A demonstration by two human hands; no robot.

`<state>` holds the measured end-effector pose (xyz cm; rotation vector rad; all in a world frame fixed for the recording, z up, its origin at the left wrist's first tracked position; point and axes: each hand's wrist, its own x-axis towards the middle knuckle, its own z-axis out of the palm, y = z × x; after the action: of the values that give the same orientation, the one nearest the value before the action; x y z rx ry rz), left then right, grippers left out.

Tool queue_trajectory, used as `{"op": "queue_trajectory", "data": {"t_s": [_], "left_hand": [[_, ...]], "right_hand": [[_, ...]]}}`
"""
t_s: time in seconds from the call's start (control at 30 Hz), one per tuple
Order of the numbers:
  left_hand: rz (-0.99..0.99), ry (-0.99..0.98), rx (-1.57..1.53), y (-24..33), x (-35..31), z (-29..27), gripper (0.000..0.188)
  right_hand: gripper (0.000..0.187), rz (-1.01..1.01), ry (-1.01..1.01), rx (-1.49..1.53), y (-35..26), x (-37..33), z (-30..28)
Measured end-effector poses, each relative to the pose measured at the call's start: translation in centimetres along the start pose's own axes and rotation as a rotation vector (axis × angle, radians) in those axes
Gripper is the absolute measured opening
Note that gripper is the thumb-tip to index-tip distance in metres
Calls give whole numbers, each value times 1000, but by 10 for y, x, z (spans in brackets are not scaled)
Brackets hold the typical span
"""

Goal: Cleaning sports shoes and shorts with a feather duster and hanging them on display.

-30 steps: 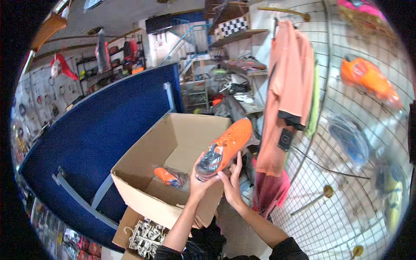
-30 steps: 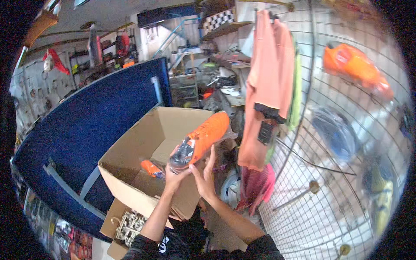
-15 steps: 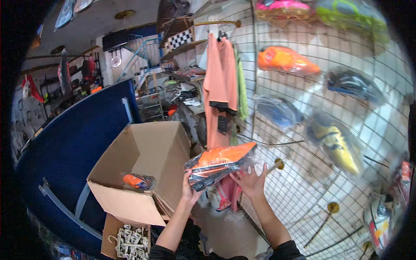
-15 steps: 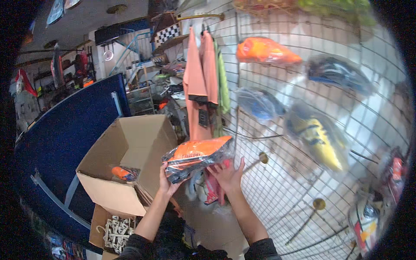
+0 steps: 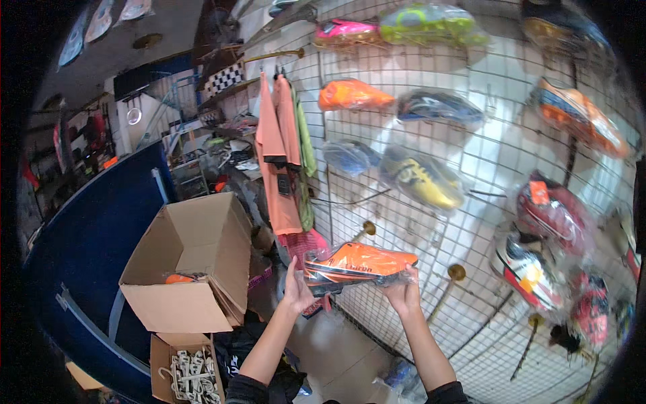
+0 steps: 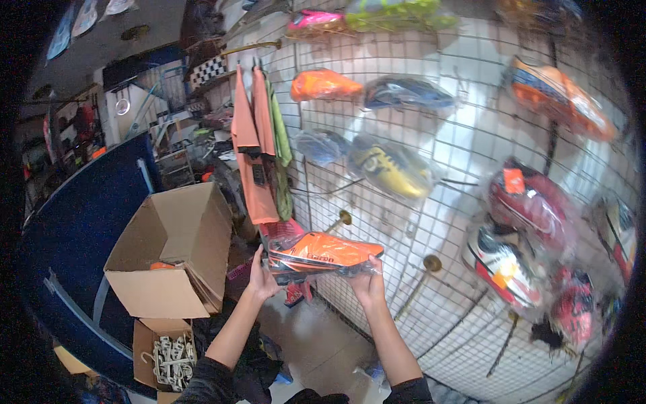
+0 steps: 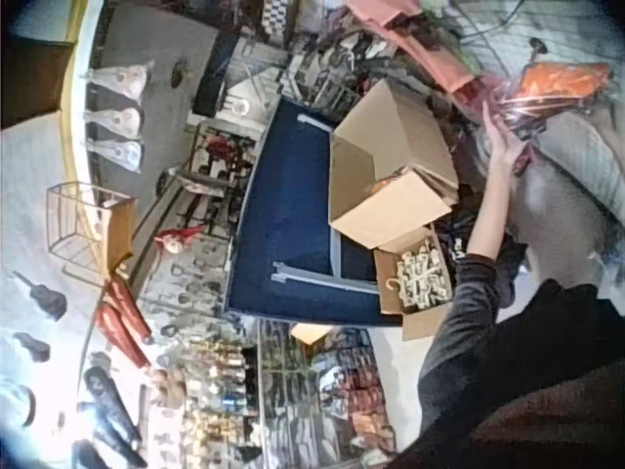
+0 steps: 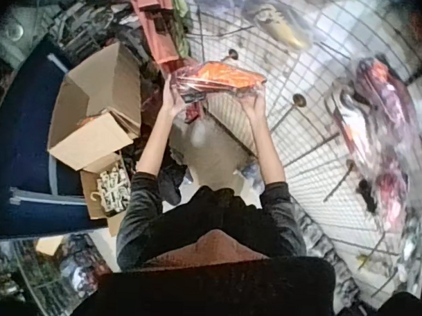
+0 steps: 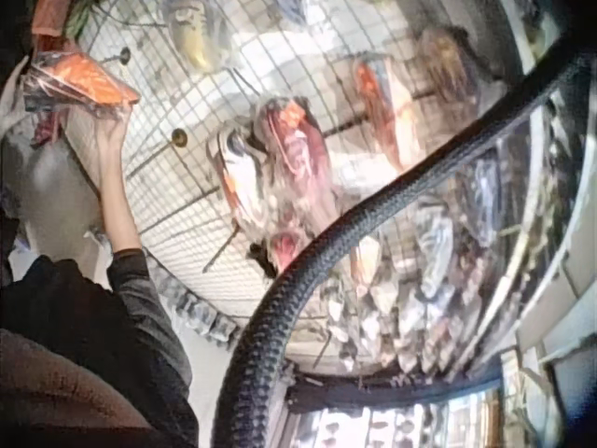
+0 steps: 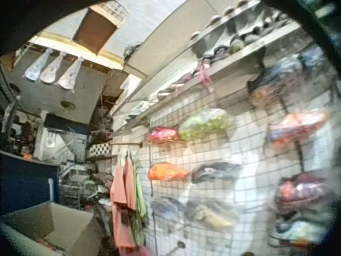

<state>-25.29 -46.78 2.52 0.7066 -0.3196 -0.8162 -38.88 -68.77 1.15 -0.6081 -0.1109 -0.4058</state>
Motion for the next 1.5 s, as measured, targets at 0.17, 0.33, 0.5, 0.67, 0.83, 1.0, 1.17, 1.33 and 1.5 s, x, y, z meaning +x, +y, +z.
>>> {"op": "queue_trajectory", "data": {"t_s": [0.17,0.33,0.5,0.67,0.83,1.0,1.17,1.33,1.5], "left_hand": [[-261,-79,-177,-32,-5,21,79],[-321,-27,-41,-61,-23,63,72],[-472,-49,34,-93,-56,111,67],[-636,-184,-26,-155,-58,106,64],[-818,-298,-59,-208,-80,159,68],[-1062,-663,-89,-265,-107,227,85],[-1114,-775,49,-327,-124,281,88],[-1242,-717,-168,-392,-126,322,87],[-1186,-731,-215,-467,-141,360,76]], "right_hand": [[59,-98,108,24,-30,-57,-13],[56,-217,148,43,-54,-125,-8],[60,-381,207,-40,-70,-198,-3],[57,-511,275,52,-76,-275,-14],[66,-647,369,-60,-115,-356,-22],[69,-776,349,-141,-168,-429,-32],[70,-865,382,-160,-215,-482,-40],[64,-872,486,-9,-278,-521,-90],[62,-822,478,0,-332,-550,-120]]}}
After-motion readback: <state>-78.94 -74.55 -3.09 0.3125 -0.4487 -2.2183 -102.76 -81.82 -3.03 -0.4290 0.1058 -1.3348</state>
